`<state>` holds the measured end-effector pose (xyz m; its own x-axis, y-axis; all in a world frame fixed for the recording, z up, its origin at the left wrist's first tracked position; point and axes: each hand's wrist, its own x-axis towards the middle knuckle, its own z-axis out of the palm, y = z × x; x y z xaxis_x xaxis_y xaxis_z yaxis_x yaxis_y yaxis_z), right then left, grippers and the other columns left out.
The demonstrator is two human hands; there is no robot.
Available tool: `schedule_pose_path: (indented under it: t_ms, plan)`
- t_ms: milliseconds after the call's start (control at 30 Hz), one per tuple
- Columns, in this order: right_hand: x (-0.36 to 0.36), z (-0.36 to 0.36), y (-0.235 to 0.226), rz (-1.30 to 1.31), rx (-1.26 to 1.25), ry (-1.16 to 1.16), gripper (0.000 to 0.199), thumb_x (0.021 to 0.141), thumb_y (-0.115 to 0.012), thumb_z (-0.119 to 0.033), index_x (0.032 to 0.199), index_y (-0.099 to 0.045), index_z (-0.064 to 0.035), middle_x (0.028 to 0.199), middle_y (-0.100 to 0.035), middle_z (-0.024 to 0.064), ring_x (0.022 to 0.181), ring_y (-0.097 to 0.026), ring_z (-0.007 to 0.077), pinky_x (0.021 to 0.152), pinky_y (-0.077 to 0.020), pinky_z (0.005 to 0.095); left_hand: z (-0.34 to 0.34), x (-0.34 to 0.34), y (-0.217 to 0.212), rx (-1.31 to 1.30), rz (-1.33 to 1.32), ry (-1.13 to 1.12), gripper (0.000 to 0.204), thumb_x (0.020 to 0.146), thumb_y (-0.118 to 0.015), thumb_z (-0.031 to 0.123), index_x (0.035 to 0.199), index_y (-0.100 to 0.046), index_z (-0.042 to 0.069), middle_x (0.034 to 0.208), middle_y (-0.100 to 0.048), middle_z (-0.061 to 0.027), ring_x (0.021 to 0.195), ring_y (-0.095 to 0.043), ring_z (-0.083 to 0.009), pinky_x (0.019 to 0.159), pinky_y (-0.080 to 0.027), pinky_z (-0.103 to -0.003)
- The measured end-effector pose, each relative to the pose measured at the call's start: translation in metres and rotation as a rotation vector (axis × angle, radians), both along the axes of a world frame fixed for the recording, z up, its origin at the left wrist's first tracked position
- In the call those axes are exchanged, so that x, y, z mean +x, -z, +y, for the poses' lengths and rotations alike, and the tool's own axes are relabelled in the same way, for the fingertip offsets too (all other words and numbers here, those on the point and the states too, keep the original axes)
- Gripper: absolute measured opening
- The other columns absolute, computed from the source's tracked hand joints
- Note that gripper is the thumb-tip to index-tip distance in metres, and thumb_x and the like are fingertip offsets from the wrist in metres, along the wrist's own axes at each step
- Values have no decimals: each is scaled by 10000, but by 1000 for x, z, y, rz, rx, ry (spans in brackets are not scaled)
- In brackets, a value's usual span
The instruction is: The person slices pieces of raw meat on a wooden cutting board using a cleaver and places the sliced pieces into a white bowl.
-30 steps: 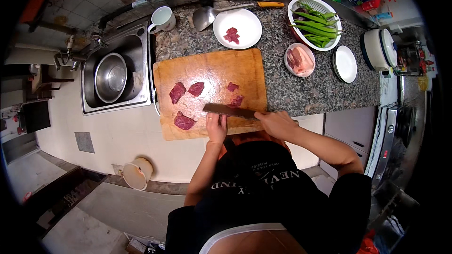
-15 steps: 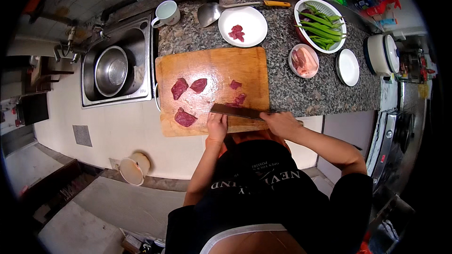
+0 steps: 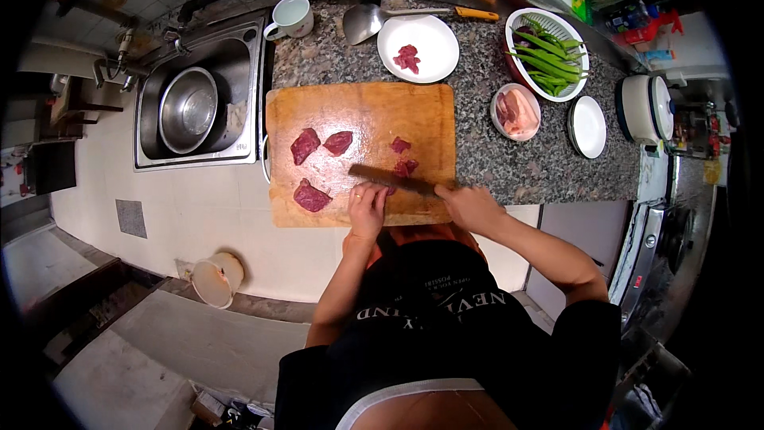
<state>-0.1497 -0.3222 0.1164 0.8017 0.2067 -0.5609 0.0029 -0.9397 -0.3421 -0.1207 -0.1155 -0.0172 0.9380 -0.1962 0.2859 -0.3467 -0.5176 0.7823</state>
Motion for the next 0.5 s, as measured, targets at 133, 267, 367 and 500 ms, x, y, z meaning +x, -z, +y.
schedule_pose_path:
  t_ms: [133, 267, 367, 500]
  plan:
    - [-19, -8, 0, -25, 37, -37, 316, 771, -470, -102, 1087, -475, -83, 669, -613, 193, 635, -615, 376, 552, -471, 488, 7, -4, 14, 45, 26, 29, 186, 690, -657, -2, 869, -616, 27, 901, -595, -141, 838, -551, -330, 756, -452, -385]
    - [-20, -9, 0, 34, 16, -18, 274, 780, -454, -104, 1053, -480, -84, 673, -614, 192, 642, -617, 369, 557, -465, 493, 7, -4, 14, 2, 38, 19, 184, 687, -653, -1, 867, -620, 24, 901, -600, -156, 848, -553, -347, 758, -453, -391]
    - [-10, 4, 11, 14, 15, -30, 258, 786, -441, -102, 1040, -478, -82, 683, -615, 193, 653, -620, 362, 549, -463, 488, 8, -6, 20, 42, 53, -11, 185, 683, -661, 6, 864, -628, 25, 890, -608, -157, 852, -563, -345, 758, -459, -392]
    - [-3, 7, 5, 26, 10, -57, 279, 789, -429, -90, 1063, -479, -82, 710, -623, 179, 664, -624, 345, 539, -471, 464, 11, -8, 18, 84, 125, -5, 180, 683, -669, 11, 859, -635, 28, 873, -615, -154, 833, -576, -343, 759, -466, -390]
